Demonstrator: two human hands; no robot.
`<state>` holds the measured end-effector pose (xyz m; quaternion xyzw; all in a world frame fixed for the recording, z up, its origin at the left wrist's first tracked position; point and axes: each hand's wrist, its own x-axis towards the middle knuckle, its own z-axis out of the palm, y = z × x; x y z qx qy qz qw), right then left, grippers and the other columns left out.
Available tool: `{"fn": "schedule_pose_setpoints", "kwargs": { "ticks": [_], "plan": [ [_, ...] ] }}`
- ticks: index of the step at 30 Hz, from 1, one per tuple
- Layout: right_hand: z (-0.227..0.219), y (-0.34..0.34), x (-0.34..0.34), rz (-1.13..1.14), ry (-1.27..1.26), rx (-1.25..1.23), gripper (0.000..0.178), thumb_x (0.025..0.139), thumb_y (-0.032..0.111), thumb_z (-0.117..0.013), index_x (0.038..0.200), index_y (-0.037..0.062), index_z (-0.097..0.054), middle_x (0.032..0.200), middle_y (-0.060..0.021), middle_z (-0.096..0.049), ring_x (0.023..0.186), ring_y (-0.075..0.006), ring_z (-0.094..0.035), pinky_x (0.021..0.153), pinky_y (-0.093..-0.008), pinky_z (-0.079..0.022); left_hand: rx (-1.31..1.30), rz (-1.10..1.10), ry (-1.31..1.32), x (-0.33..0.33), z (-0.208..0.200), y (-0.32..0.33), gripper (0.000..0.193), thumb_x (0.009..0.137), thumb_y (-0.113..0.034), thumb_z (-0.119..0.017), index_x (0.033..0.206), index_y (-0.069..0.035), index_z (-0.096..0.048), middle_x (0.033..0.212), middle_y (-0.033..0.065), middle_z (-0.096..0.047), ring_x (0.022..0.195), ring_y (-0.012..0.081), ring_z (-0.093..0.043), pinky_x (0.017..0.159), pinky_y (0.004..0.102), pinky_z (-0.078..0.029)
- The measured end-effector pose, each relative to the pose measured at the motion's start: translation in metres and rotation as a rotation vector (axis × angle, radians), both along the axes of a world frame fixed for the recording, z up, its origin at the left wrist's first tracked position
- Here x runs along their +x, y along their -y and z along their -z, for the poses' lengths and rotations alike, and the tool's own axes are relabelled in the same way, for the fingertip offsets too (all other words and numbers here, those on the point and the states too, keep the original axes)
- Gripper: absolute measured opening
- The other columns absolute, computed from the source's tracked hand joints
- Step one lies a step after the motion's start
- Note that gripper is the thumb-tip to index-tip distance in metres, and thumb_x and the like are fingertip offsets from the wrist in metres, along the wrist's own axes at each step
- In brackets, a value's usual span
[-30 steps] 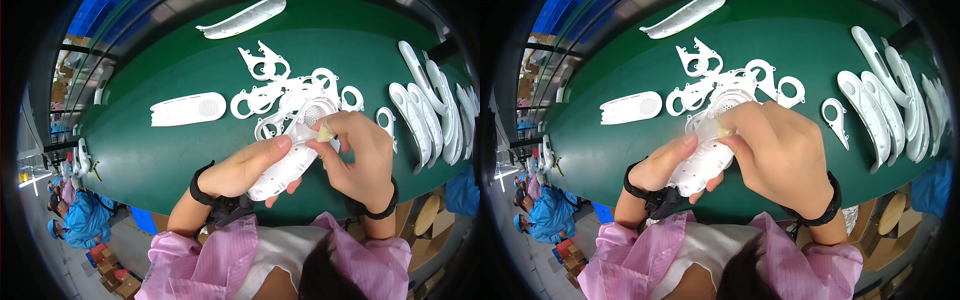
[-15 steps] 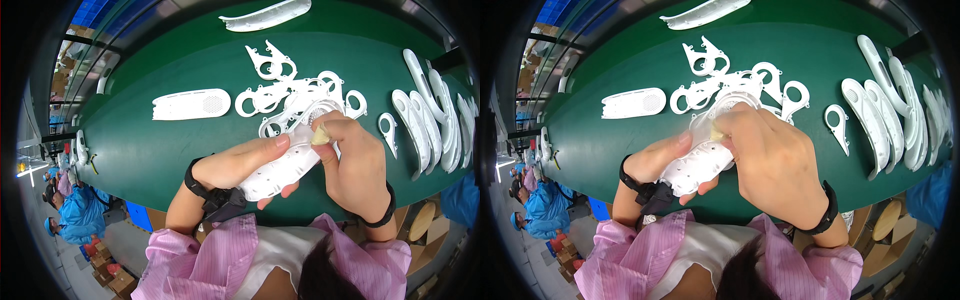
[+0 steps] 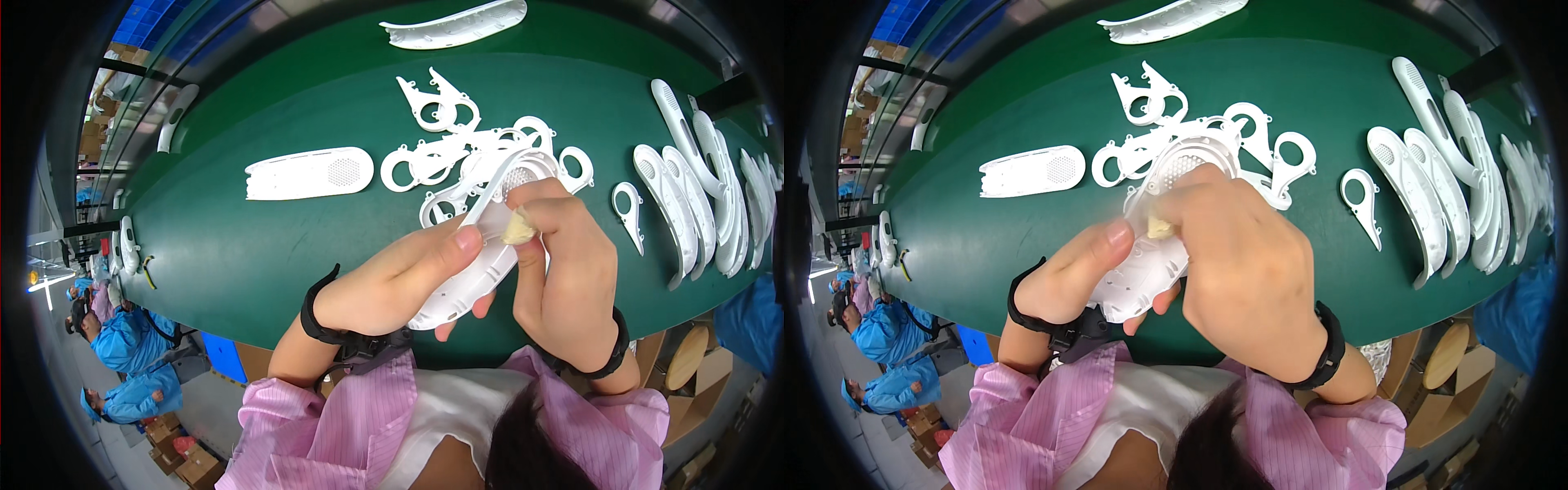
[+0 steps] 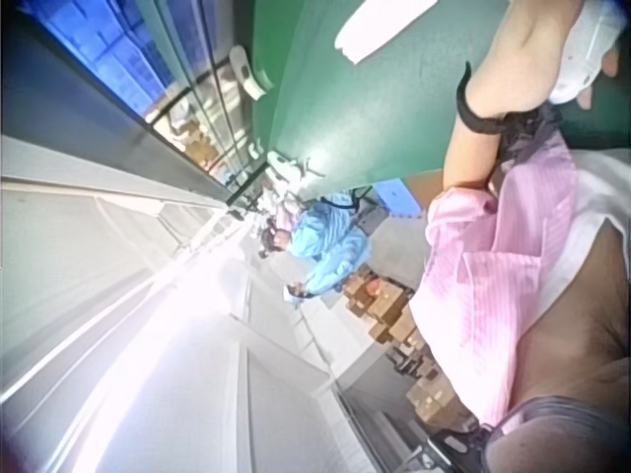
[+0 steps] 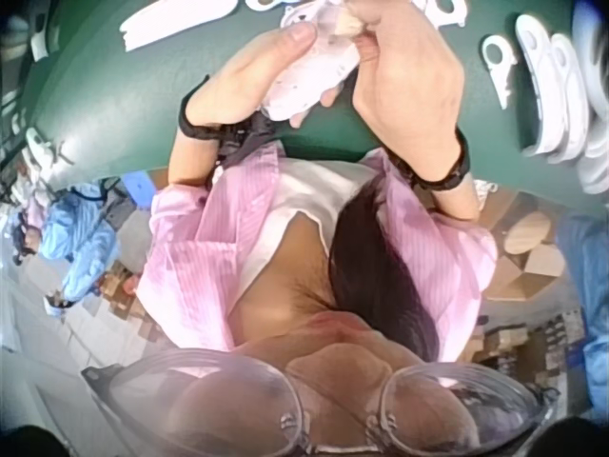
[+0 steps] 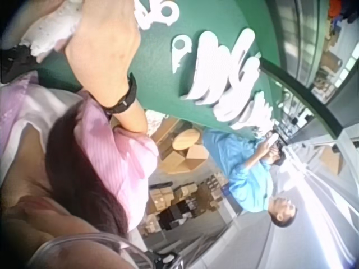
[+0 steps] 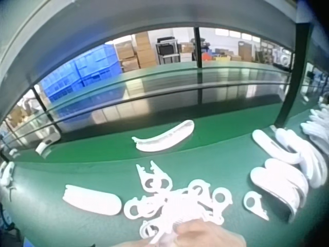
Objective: Manual assembly of white plastic shell components on an industrial assembly line.
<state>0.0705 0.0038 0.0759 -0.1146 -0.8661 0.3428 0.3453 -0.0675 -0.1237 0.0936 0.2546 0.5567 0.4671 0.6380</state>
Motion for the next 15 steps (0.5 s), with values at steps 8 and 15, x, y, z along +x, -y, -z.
{"fn": "schedule_pose_setpoints", "kwargs": {
  "ticks": [8,15],
  "plan": [
    [-0.021,-0.023,0.010,-0.018,0.024,-0.049,0.030,0.075,-0.002,-0.076,0.100,0.0026,-0.060,0.108,-0.0091,-0.070,0.055,-0.0053,-0.046,0.053,-0.0211,-0.036,0.017,0.068,0.063,-0.011,-0.003,0.015,0.063,0.105,-0.051,-0.034,0.123,0.006,-0.055,0.083,0.0130,-0.066,0.055,0.0150,-0.059,0.051,0.0262,-0.048],
    [-0.027,-0.044,-0.012,-0.085,0.113,0.118,0.050,0.072,-0.001,-0.078,0.119,0.0091,-0.063,0.097,-0.0071,-0.072,0.066,-0.0176,-0.065,0.059,-0.0251,-0.048,0.020,0.182,-0.011,-0.008,-0.006,0.015,0.063,0.108,-0.052,-0.027,0.141,0.000,-0.039,0.087,0.0061,-0.061,0.062,0.0106,-0.057,0.056,0.0243,-0.049]
  ]
}}
